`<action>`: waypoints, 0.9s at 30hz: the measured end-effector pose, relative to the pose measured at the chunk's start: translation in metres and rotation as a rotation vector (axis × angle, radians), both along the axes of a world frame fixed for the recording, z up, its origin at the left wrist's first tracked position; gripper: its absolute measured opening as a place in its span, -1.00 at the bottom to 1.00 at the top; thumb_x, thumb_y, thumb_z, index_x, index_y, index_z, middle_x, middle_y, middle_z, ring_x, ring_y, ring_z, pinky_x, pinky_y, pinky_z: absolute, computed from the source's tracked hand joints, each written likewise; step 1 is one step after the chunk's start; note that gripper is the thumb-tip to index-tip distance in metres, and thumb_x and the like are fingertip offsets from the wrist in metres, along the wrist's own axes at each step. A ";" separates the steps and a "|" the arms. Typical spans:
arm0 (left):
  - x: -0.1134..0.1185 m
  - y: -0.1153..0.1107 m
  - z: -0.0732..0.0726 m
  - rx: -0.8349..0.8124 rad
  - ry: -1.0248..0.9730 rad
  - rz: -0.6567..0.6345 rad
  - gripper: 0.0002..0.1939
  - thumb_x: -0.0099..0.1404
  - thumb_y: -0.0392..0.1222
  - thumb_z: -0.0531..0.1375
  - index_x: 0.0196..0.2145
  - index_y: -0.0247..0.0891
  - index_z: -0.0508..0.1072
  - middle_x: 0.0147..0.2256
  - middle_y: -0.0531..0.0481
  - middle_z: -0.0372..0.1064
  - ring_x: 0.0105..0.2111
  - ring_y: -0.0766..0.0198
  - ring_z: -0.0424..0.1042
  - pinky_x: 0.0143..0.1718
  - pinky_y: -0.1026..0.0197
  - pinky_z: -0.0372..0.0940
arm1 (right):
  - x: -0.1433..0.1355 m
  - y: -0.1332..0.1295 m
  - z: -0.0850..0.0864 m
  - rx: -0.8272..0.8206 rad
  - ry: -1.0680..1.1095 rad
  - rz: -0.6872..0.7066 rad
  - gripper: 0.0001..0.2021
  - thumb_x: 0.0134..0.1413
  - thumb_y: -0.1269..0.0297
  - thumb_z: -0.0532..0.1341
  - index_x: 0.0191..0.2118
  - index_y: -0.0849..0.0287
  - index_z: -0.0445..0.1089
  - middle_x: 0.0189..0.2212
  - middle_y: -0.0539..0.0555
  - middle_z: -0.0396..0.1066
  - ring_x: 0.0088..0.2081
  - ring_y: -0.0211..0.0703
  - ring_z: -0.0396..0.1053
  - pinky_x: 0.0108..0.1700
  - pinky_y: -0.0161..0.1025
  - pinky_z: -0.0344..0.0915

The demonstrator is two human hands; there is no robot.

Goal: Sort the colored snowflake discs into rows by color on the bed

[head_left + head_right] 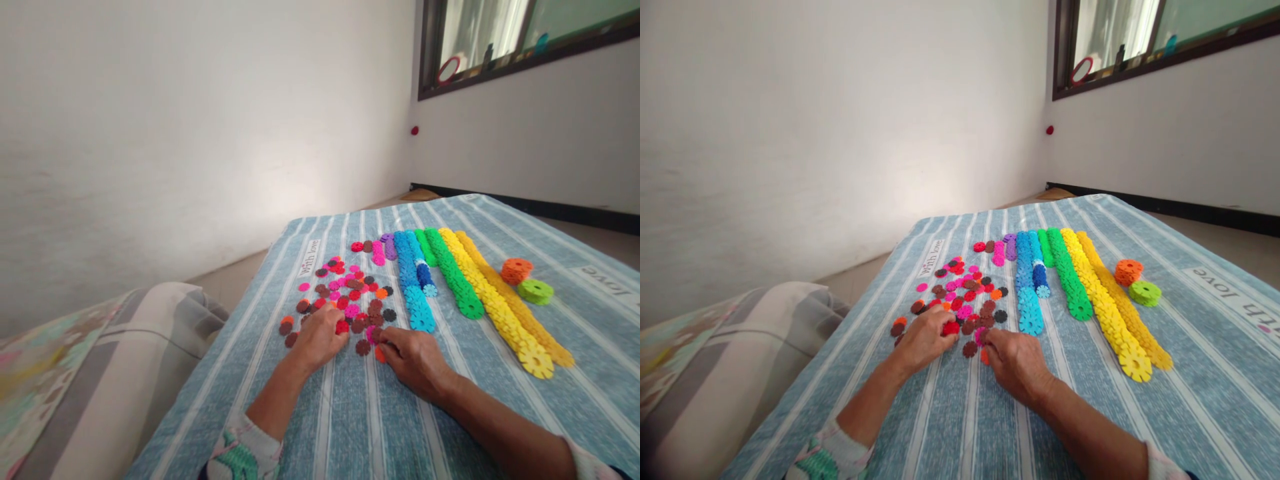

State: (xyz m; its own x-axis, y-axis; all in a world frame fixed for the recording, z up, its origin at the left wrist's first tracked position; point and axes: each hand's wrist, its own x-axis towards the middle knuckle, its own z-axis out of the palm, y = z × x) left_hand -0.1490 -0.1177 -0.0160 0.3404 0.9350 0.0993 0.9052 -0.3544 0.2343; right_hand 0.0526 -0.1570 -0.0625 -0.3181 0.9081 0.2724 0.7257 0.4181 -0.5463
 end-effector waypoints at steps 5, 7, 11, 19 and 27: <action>-0.001 0.001 0.001 -0.044 0.021 0.042 -0.87 0.09 -0.22 0.16 -0.56 -0.25 0.31 -0.46 0.06 0.23 -0.44 0.34 0.24 -0.40 0.30 0.08 | 0.000 0.000 0.000 0.003 0.009 0.010 -0.82 0.17 0.36 0.07 -0.30 0.08 0.42 -0.41 -0.03 0.51 -0.37 -0.21 0.43 -0.37 -0.32 0.05; -0.001 0.002 0.001 -0.048 0.018 0.055 -0.86 0.08 -0.22 0.17 -0.58 -0.26 0.30 -0.47 0.06 0.22 -0.45 0.36 0.23 -0.41 0.31 0.06 | 0.000 0.000 0.000 0.000 0.008 0.005 -0.83 0.17 0.36 0.07 -0.30 0.08 0.42 -0.41 -0.03 0.51 -0.37 -0.20 0.43 -0.37 -0.32 0.05; 0.002 0.003 -0.002 -0.046 0.005 0.089 -0.91 0.07 -0.25 0.16 -0.56 -0.26 0.33 -0.47 0.06 0.24 -0.47 0.36 0.23 -0.43 0.31 0.05 | -0.001 0.000 -0.001 -0.008 0.002 -0.004 -0.83 0.16 0.35 0.08 -0.30 0.07 0.43 -0.42 -0.04 0.51 -0.37 -0.20 0.44 -0.37 -0.32 0.05; 0.002 0.005 -0.008 -0.027 0.024 0.127 -0.96 0.03 -0.27 0.14 -0.55 -0.25 0.35 -0.49 0.05 0.30 -0.45 0.33 0.27 -0.40 0.29 0.08 | 0.000 -0.001 0.000 -0.010 0.010 0.003 -0.83 0.16 0.34 0.08 -0.29 0.07 0.43 -0.40 -0.04 0.51 -0.36 -0.20 0.44 -0.37 -0.32 0.05; -0.004 0.005 -0.005 -0.046 0.005 0.114 -0.94 -0.01 -0.29 0.13 -0.60 -0.26 0.33 -0.54 0.07 0.28 -0.49 0.35 0.25 -0.43 0.29 0.06 | -0.001 0.000 -0.002 0.036 0.021 0.016 -0.82 0.18 0.35 0.06 -0.28 0.10 0.42 -0.40 -0.03 0.50 -0.38 -0.22 0.43 -0.37 -0.31 0.04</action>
State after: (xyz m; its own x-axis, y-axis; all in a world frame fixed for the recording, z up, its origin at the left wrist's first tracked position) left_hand -0.1528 -0.1126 -0.0205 0.2324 0.9711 0.0541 0.9403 -0.2386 0.2429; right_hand 0.0518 -0.1570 -0.0645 -0.3264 0.8925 0.3114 0.7070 0.4492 -0.5463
